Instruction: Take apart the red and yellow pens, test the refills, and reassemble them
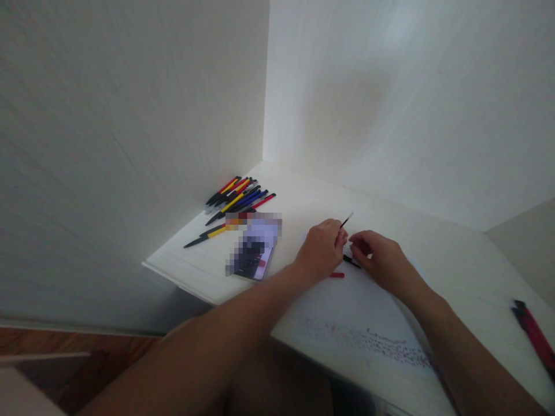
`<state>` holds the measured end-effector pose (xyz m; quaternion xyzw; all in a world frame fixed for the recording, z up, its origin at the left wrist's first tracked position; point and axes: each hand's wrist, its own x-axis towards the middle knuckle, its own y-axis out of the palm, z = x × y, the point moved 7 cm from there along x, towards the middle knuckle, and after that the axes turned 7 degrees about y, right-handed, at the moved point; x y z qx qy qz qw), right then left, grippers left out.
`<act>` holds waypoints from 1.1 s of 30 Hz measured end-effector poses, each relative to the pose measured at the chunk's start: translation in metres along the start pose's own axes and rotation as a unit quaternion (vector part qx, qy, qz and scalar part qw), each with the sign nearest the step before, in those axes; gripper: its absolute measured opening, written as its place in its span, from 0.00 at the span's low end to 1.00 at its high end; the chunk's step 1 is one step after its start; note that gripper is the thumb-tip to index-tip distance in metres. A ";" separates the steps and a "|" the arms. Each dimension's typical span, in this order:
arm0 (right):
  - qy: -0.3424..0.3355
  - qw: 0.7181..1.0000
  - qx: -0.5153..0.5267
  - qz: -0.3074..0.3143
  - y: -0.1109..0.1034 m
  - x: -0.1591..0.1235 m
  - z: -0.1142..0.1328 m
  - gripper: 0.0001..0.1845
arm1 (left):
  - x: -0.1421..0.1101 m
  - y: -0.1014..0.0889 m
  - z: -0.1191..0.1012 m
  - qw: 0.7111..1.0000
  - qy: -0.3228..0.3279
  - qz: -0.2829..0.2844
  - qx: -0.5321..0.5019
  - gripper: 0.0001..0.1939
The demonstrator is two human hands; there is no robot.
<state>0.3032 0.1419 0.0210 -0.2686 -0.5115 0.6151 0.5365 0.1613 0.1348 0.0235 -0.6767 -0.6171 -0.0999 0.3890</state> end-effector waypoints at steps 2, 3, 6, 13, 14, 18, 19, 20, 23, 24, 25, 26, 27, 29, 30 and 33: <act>0.021 0.999 0.042 -0.011 -0.003 -0.001 -0.002 0.08 | 0.000 0.001 0.000 1.000 -0.003 -0.002 -0.004 0.10; 0.030 0.998 0.063 -0.011 -0.003 -0.001 -0.003 0.07 | 0.000 0.001 0.001 1.000 -0.003 -0.005 -0.004 0.11; 0.057 0.988 0.141 -0.004 0.000 -0.001 -0.007 0.07 | -0.001 0.001 0.003 1.000 -0.018 -0.008 0.004 0.12; 0.139 0.892 0.429 -0.027 -0.005 -0.002 -0.011 0.12 | -0.002 -0.001 0.005 0.999 -0.024 -0.022 -0.016 0.15; 0.142 0.880 0.451 -0.036 -0.007 -0.002 -0.010 0.12 | -0.002 0.000 0.005 0.999 -0.022 -0.021 -0.025 0.16; 0.139 0.854 0.499 -0.045 -0.008 -0.003 -0.009 0.12 | -0.003 0.003 0.007 0.999 -0.016 -0.022 -0.036 0.17; 0.139 0.852 0.503 -0.045 -0.008 -0.002 -0.009 0.11 | -0.003 0.004 0.008 0.999 -0.016 -0.027 -0.032 0.17; 0.140 0.850 0.507 -0.047 -0.007 -0.002 -0.011 0.11 | -0.003 0.004 0.009 0.999 -0.015 -0.031 -0.029 0.17; 0.143 0.845 0.512 -0.055 -0.006 -0.002 -0.015 0.10 | -0.003 0.004 0.010 0.999 -0.009 -0.037 -0.031 0.16; 0.143 0.846 0.510 -0.056 -0.006 -0.002 -0.015 0.10 | -0.003 0.003 0.010 0.999 -0.006 -0.038 -0.032 0.16; 0.141 0.849 0.507 -0.056 -0.007 -0.002 -0.015 0.10 | -0.003 0.003 0.009 0.999 -0.003 -0.039 -0.033 0.16; 0.139 0.852 0.502 -0.055 -0.008 -0.002 -0.014 0.10 | -0.003 0.003 0.008 0.999 0.000 -0.038 -0.033 0.16; 0.137 0.856 0.496 -0.054 -0.008 -0.002 -0.013 0.10 | -0.002 0.003 0.007 0.999 0.004 -0.037 -0.033 0.16; 0.132 0.865 0.482 -0.052 -0.010 -0.002 -0.010 0.10 | -0.002 0.003 0.005 0.999 0.013 -0.032 -0.033 0.16; 0.130 0.869 0.475 -0.054 -0.011 -0.002 -0.009 0.10 | -0.002 0.003 0.004 0.999 0.018 -0.030 -0.032 0.16; 0.124 0.879 0.456 -0.064 -0.014 -0.002 -0.008 0.10 | -0.001 0.002 0.002 0.999 0.024 -0.030 -0.023 0.16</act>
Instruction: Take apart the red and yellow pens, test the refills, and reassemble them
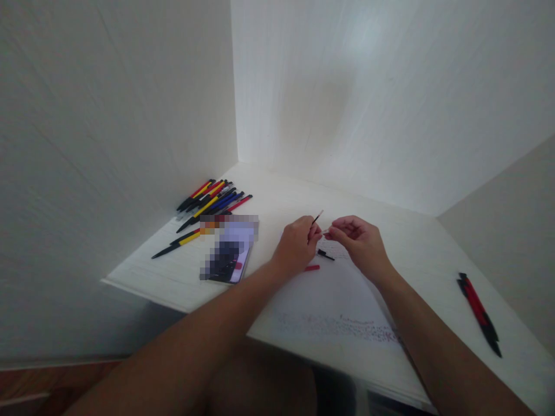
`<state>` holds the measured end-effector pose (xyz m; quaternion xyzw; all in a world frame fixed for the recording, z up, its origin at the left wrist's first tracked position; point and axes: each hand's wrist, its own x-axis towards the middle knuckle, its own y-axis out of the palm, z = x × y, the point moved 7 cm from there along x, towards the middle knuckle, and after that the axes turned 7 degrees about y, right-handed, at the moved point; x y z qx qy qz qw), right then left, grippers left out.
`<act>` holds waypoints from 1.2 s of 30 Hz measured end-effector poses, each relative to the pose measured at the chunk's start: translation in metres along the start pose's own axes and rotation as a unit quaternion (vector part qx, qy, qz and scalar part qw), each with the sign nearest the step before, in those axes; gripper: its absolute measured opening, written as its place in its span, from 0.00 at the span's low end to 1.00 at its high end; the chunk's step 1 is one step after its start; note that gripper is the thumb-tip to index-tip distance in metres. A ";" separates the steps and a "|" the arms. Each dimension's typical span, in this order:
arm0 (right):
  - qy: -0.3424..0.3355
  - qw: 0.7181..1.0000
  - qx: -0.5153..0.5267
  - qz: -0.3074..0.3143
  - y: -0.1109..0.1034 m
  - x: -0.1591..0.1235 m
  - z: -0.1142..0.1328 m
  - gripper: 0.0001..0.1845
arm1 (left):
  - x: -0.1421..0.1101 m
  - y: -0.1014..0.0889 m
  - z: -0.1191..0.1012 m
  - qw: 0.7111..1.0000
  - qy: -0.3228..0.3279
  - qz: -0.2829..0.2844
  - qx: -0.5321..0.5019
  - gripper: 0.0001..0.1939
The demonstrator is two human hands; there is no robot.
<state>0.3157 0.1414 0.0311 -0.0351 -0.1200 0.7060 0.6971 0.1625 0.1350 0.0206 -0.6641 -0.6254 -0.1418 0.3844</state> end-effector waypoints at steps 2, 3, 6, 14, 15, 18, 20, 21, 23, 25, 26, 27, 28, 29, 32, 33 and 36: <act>-0.009 1.000 -0.013 -0.005 -0.001 0.000 0.001 0.10 | 0.000 0.000 0.000 1.000 -0.001 0.001 0.003 0.16; -0.013 1.000 -0.017 -0.007 -0.001 0.000 0.001 0.09 | 0.000 0.000 0.000 1.000 -0.001 0.002 0.002 0.16; -0.015 1.000 -0.008 -0.008 -0.002 0.000 0.001 0.10 | 0.001 -0.001 0.000 1.000 0.001 0.001 -0.002 0.16; -0.015 1.000 -0.023 0.000 0.001 -0.001 0.003 0.10 | 0.001 -0.001 -0.001 1.000 0.006 0.006 0.018 0.16; -0.020 0.999 -0.029 0.001 0.001 -0.001 0.002 0.09 | 0.000 -0.001 -0.001 1.000 0.007 0.006 0.024 0.16; -0.034 0.998 -0.052 0.002 0.000 0.000 0.001 0.09 | 0.000 -0.001 0.000 0.999 0.000 0.008 0.031 0.15; -0.043 0.997 -0.069 0.008 0.001 0.000 0.000 0.09 | 0.000 0.000 0.000 1.000 0.001 0.012 0.028 0.15; -0.046 0.996 -0.075 0.012 0.002 0.000 0.000 0.09 | 0.000 0.000 -0.001 1.000 0.003 0.014 0.027 0.15; -0.046 0.996 -0.078 0.021 0.003 0.000 -0.001 0.08 | 0.000 0.000 -0.001 1.000 0.007 0.015 0.026 0.15; -0.043 0.996 -0.074 0.025 0.004 0.000 -0.002 0.08 | 0.000 -0.001 -0.002 1.000 0.009 0.015 0.026 0.15; -0.044 0.996 -0.073 0.026 0.004 0.000 -0.002 0.08 | 0.000 -0.001 -0.002 0.999 0.008 0.015 0.027 0.15; -0.045 0.996 -0.074 0.026 0.004 -0.001 -0.001 0.09 | -0.001 -0.001 -0.001 0.999 0.007 0.014 0.029 0.15; -0.046 0.996 -0.074 0.026 0.004 -0.001 -0.001 0.09 | -0.001 -0.001 -0.001 0.999 0.006 0.014 0.030 0.15; -0.047 0.996 -0.074 0.026 0.004 -0.001 0.000 0.09 | -0.001 -0.002 -0.001 0.999 0.005 0.015 0.031 0.15; -0.042 0.996 -0.071 0.025 0.004 -0.002 0.001 0.10 | -0.001 -0.002 0.000 0.999 0.001 0.016 0.027 0.15; -0.038 0.996 -0.071 0.025 0.004 -0.002 0.002 0.09 | -0.001 -0.002 0.001 1.000 0.000 0.016 0.026 0.15; -0.027 0.997 -0.064 0.024 0.004 -0.003 0.003 0.09 | -0.001 -0.003 0.001 1.000 -0.005 0.018 0.024 0.15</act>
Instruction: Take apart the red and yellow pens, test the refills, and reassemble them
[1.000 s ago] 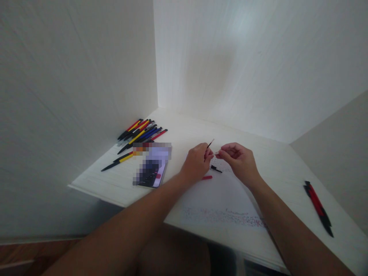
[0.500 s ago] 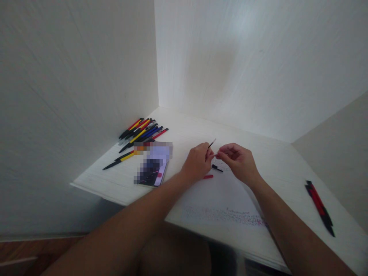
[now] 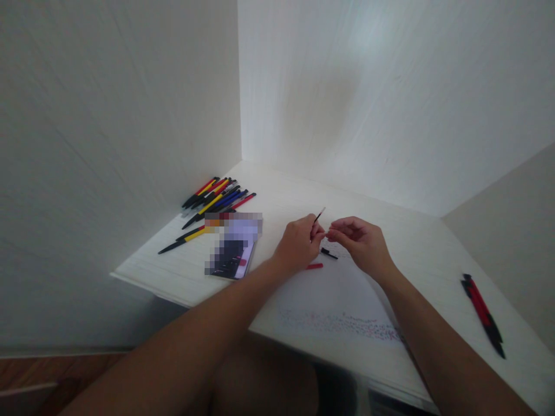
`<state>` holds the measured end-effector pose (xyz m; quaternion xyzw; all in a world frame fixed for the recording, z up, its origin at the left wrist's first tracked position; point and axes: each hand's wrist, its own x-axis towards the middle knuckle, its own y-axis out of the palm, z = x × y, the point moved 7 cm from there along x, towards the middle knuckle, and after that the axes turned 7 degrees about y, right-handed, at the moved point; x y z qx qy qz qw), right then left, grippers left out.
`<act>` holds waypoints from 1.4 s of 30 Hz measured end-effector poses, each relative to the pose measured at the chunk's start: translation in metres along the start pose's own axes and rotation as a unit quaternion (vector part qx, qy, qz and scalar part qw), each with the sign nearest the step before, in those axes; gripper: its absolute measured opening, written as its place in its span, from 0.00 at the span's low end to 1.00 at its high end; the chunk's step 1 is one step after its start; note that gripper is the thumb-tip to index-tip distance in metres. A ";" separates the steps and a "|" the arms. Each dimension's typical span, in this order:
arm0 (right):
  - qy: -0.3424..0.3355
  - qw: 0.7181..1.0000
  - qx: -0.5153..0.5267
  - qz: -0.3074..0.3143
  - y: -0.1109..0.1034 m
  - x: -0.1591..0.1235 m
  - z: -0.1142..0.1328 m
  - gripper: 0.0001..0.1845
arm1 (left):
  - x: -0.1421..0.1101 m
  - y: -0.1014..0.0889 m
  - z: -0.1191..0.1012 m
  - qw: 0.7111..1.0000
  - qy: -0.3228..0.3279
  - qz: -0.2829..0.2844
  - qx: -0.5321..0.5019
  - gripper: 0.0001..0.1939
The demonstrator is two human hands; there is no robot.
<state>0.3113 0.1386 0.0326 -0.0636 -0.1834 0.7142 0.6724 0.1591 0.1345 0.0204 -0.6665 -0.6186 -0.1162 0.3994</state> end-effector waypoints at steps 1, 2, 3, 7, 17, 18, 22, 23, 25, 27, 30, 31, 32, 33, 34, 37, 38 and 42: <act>0.003 1.000 0.004 0.001 0.000 0.000 0.000 0.09 | 0.000 0.000 0.000 1.000 -0.002 0.002 -0.004 0.15; 0.006 1.000 0.007 0.002 0.000 0.001 -0.001 0.09 | 0.000 -0.001 -0.001 1.000 -0.003 0.003 -0.009 0.15; 0.010 1.000 0.010 0.003 0.000 0.001 -0.002 0.10 | 0.000 -0.001 -0.001 1.000 -0.005 0.004 -0.012 0.15; 0.023 1.000 0.003 0.002 -0.001 0.002 -0.007 0.11 | 0.000 -0.003 -0.002 1.000 -0.008 0.003 -0.008 0.16; 0.047 0.999 0.023 0.009 -0.002 0.002 -0.007 0.10 | 0.000 -0.003 -0.001 1.000 -0.014 0.003 -0.025 0.16; 0.048 0.998 0.023 0.012 -0.001 0.002 -0.008 0.10 | 0.001 -0.004 -0.001 1.000 -0.016 0.004 -0.025 0.16; 0.047 0.999 0.009 0.023 0.000 0.002 -0.009 0.11 | 0.000 -0.004 0.000 0.999 -0.025 0.011 -0.027 0.16; 0.043 0.999 0.003 0.025 0.000 0.002 -0.009 0.11 | 0.000 -0.003 0.001 0.999 -0.025 0.012 -0.027 0.16; 0.039 0.999 -0.003 0.028 0.001 0.001 -0.008 0.10 | -0.001 -0.002 0.001 0.999 -0.021 0.011 -0.022 0.15; 0.039 0.999 -0.004 0.030 0.002 0.001 -0.007 0.10 | -0.001 -0.002 0.001 1.000 -0.019 0.010 -0.017 0.15; 0.043 0.999 -0.004 0.024 0.002 0.000 -0.005 0.09 | 0.000 -0.004 -0.001 0.999 -0.025 0.015 -0.013 0.15; 0.044 0.999 -0.002 0.018 0.001 0.000 -0.004 0.09 | 0.000 -0.006 -0.002 0.999 -0.028 0.023 -0.007 0.15; 0.045 0.999 0.002 0.011 0.000 0.001 -0.003 0.10 | 0.000 -0.008 -0.004 0.999 -0.030 0.036 0.003 0.15; 0.047 0.999 0.008 0.001 -0.002 0.001 -0.004 0.10 | 0.000 -0.010 -0.006 0.998 -0.031 0.055 0.014 0.16; 0.050 0.999 0.013 -0.009 -0.004 0.002 -0.004 0.11 | -0.001 -0.012 -0.008 0.996 -0.033 0.078 0.025 0.16; 0.056 0.998 0.018 -0.036 -0.009 0.004 -0.008 0.12 | -0.009 -0.016 -0.011 0.986 -0.053 0.149 0.044 0.18; 0.055 0.997 0.015 -0.042 -0.010 0.004 -0.009 0.13 | -0.012 -0.017 -0.012 0.983 -0.059 0.168 0.053 0.18; 0.054 0.997 0.015 -0.051 -0.012 0.007 -0.014 0.14 | -0.024 -0.011 -0.018 0.967 -0.036 0.230 0.101 0.17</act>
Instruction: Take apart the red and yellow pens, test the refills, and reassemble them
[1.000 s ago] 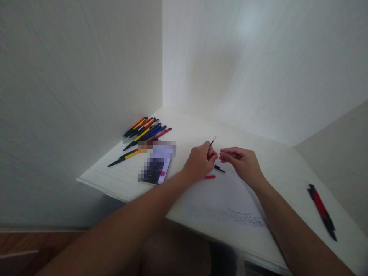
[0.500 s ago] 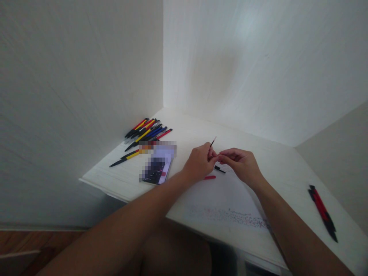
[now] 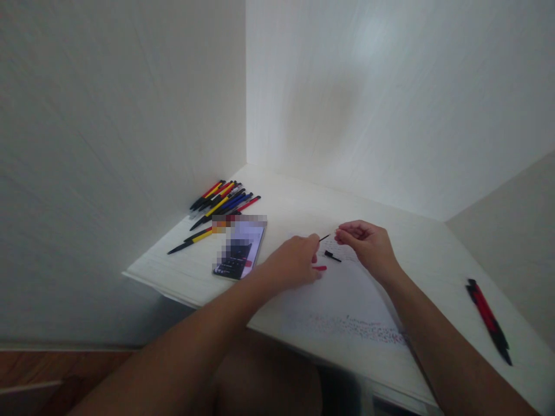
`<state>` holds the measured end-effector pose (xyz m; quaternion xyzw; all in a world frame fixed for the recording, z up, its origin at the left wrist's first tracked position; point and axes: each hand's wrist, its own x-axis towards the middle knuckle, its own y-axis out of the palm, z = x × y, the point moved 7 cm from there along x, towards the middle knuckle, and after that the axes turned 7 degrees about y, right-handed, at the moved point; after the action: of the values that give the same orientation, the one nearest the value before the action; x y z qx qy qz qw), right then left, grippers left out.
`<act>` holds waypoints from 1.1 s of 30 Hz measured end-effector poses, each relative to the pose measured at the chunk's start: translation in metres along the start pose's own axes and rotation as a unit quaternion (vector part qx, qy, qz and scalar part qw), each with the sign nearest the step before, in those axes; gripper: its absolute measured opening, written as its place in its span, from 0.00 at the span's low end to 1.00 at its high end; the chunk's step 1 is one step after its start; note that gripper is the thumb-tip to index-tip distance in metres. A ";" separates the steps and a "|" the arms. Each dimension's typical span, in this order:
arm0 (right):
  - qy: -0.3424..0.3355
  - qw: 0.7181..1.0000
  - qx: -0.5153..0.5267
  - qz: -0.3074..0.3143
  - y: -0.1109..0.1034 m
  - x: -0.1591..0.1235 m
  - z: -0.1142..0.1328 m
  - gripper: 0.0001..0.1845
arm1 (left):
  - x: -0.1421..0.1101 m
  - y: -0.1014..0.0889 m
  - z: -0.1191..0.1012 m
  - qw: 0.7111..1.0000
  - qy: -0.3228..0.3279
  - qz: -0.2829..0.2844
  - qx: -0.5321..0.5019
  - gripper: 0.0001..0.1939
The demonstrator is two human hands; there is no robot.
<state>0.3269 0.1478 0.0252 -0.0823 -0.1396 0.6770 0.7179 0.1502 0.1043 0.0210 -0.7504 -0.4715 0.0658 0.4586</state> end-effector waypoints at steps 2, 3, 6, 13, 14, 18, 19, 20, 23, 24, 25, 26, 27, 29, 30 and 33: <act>0.001 1.000 0.008 0.001 0.000 0.001 -0.002 0.15 | -0.002 0.005 -0.002 1.000 0.009 0.017 0.017 0.15; 0.001 1.000 0.010 0.000 -0.001 0.001 -0.002 0.15 | -0.002 0.006 -0.002 1.000 0.009 0.020 0.020 0.14; -0.001 1.000 0.003 -0.002 -0.001 0.002 -0.003 0.15 | -0.003 0.008 -0.002 0.999 0.010 0.029 0.032 0.13; 0.000 1.000 0.003 0.004 0.001 0.002 -0.006 0.13 | 0.000 -0.002 -0.006 1.000 0.010 0.001 0.020 0.10; 0.000 1.000 0.002 0.005 0.001 0.002 -0.005 0.13 | 0.000 -0.004 -0.007 1.000 0.005 -0.008 0.004 0.09; -0.002 1.000 -0.011 0.011 0.005 -0.001 -0.002 0.12 | 0.001 -0.003 -0.007 0.999 -0.004 -0.020 -0.035 0.09; -0.001 1.000 -0.014 0.012 0.005 -0.001 -0.001 0.12 | 0.002 -0.001 -0.007 0.999 -0.002 -0.023 -0.037 0.10; -0.001 1.000 -0.016 0.012 0.006 -0.001 -0.001 0.12 | 0.002 0.000 -0.007 0.999 0.002 -0.026 -0.037 0.10; -0.003 1.000 -0.020 0.017 0.007 -0.001 -0.002 0.12 | 0.002 0.004 -0.007 0.999 0.008 -0.035 -0.037 0.12; -0.005 1.000 -0.022 0.019 0.007 -0.001 -0.003 0.12 | 0.002 0.004 -0.006 0.998 0.008 -0.038 -0.040 0.12; -0.006 1.000 -0.025 0.019 0.007 -0.001 -0.003 0.12 | 0.002 0.004 -0.006 0.998 0.008 -0.042 -0.047 0.12; -0.008 0.999 -0.028 0.019 0.007 0.000 -0.004 0.12 | 0.003 0.002 -0.007 0.997 0.009 -0.047 -0.061 0.12; -0.009 0.999 -0.032 0.019 0.007 0.000 -0.004 0.12 | 0.003 0.000 -0.007 0.995 0.011 -0.054 -0.085 0.12; -0.014 0.999 -0.042 0.018 0.007 -0.001 -0.002 0.12 | 0.004 -0.005 -0.007 0.985 0.008 -0.069 -0.157 0.13; -0.016 0.999 -0.048 0.018 0.008 -0.001 -0.001 0.12 | 0.005 -0.007 -0.007 0.976 0.000 -0.078 -0.205 0.13; -0.018 0.998 -0.058 0.018 0.008 -0.002 0.001 0.11 | 0.006 -0.014 -0.003 0.929 -0.039 -0.107 -0.352 0.14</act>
<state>0.3186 0.1459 0.0233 -0.1137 -0.1903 0.6820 0.6969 0.1467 0.1091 0.0351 -0.8059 -0.5589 -0.1250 0.1504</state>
